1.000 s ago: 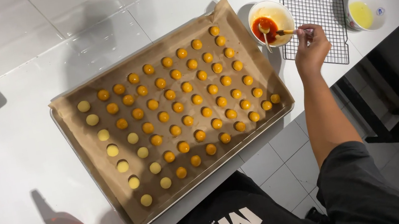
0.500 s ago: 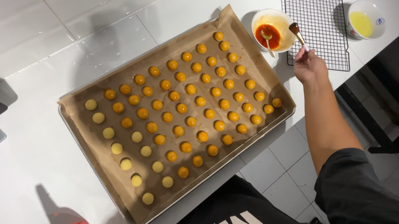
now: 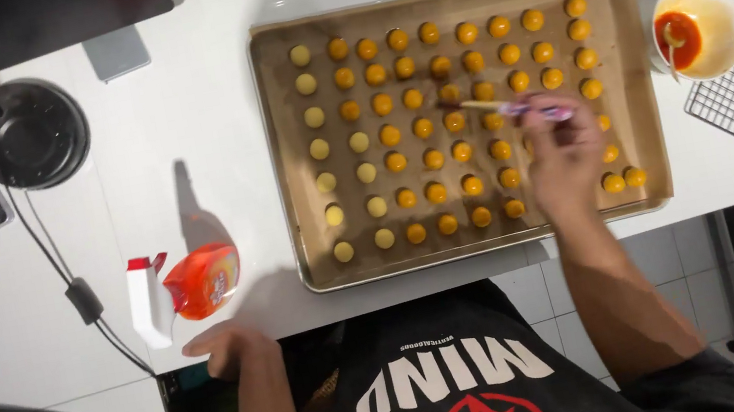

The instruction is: Applying an egg wash or glaze to small round cookies on a baking tray using a pastry brush.

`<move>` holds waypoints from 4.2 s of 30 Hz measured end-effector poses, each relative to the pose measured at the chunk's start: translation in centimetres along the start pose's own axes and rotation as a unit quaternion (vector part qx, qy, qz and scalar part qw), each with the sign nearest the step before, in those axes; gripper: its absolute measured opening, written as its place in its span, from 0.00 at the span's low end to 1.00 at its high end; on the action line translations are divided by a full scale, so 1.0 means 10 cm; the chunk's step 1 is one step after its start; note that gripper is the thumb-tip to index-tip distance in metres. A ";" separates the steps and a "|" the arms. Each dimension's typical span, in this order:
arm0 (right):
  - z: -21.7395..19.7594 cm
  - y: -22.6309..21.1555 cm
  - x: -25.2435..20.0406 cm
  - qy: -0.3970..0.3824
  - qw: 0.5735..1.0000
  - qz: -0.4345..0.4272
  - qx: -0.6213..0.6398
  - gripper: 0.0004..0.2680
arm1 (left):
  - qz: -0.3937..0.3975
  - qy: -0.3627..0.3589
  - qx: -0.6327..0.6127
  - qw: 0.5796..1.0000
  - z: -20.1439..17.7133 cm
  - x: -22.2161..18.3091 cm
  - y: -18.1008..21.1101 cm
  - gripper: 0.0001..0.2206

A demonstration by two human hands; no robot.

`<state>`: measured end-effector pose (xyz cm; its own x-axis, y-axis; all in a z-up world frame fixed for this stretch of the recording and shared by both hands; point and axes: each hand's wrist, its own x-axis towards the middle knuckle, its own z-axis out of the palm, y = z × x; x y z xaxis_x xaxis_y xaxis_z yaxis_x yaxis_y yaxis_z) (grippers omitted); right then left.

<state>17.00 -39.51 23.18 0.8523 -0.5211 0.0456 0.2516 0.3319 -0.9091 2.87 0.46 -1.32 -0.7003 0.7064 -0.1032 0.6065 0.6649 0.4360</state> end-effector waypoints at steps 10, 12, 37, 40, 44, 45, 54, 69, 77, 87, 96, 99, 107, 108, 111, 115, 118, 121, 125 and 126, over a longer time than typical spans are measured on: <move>0.43 0.91 -0.45 -0.034 0.999 0.000 -0.025 0.04 | -0.032 0.006 0.007 0.999 -0.25 -0.07 0.02 0.40; 0.44 0.92 -0.48 -0.039 0.999 0.000 -0.032 0.04 | -0.037 0.007 0.010 0.999 -0.36 -0.13 0.06 0.40; 0.49 0.97 -0.70 -0.071 0.994 -0.029 -0.081 0.04 | -0.061 -0.007 0.018 0.998 -1.17 -0.52 0.46 0.39; 0.47 0.98 -0.75 -0.071 0.993 -0.034 -0.085 0.04 | -0.060 -0.009 0.017 0.998 -1.18 -0.54 0.46 0.39; 0.57 0.87 -0.65 -0.077 0.992 -0.040 -0.089 0.04 | -0.063 -0.012 0.013 0.998 -1.24 -0.59 0.52 0.39; 0.60 0.84 -0.60 -0.079 0.992 -0.041 -0.091 0.04 | -0.065 -0.012 0.014 0.998 -1.29 -0.63 0.55 0.39; 0.88 0.89 -0.50 -0.100 0.988 -0.049 -0.103 0.04 | -0.082 -0.012 0.011 0.996 -1.15 -0.43 0.44 0.39; 0.41 0.80 -0.53 -0.108 0.984 -0.069 -0.122 0.05 | -0.084 -0.020 0.006 0.996 -1.25 -0.54 0.53 0.38; 0.40 0.61 -0.44 -0.105 0.983 -0.082 -0.128 0.05 | -0.077 -0.027 0.000 0.997 -1.23 -0.52 0.48 0.38; 0.72 0.59 -0.41 -0.108 0.980 -0.097 -0.136 0.05 | -0.076 -0.034 -0.007 0.997 -1.16 -0.48 0.43 0.38; 0.67 0.38 -0.29 -0.125 0.975 -0.110 -0.147 0.06 | -0.088 -0.038 -0.011 0.995 -1.10 -0.43 0.44 0.38; 0.82 0.58 -0.21 -0.129 0.974 -0.113 -0.151 0.06 | -0.091 -0.039 -0.012 0.995 -1.17 -0.43 0.50 0.37; 1.19 0.95 0.00 -0.138 0.971 -0.123 -0.153 0.06 | -0.096 -0.039 -0.021 0.994 -1.20 -0.45 0.49 0.37; 1.21 1.01 0.01 -0.140 0.970 -0.124 -0.153 0.06 | -0.097 -0.039 -0.023 0.994 -1.16 -0.43 0.46 0.37; 1.17 1.11 -0.01 -0.144 0.969 -0.126 -0.157 0.06 | -0.100 -0.039 -0.022 0.994 -1.14 -0.42 0.46 0.37; 1.16 1.07 -0.02 -0.148 0.966 -0.134 -0.162 0.07 | -0.102 -0.043 -0.024 0.994 -1.21 -0.49 0.54 0.37; 1.17 0.99 -0.01 -0.149 0.965 -0.139 -0.166 0.07 | -0.102 -0.046 -0.025 0.993 -1.19 -0.47 0.53 0.37; 1.18 0.90 0.01 -0.149 0.964 -0.145 -0.168 0.07 | -0.102 -0.050 -0.028 0.993 -1.15 -0.45 0.51 0.37; 1.16 0.87 0.00 -0.149 0.962 -0.151 -0.172 0.07 | -0.099 -0.052 -0.030 0.993 -1.17 -0.43 0.51 0.37; 1.15 0.89 0.00 -0.148 0.962 -0.153 -0.173 0.07 | -0.098 -0.053 -0.031 0.993 -1.16 -0.40 0.51 0.37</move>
<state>24.54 -27.53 19.81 0.8689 -0.2894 0.4015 0.3870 -0.1085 -0.9157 4.41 -1.83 11.65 -0.7566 0.5889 -0.2841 0.4362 0.7783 0.4516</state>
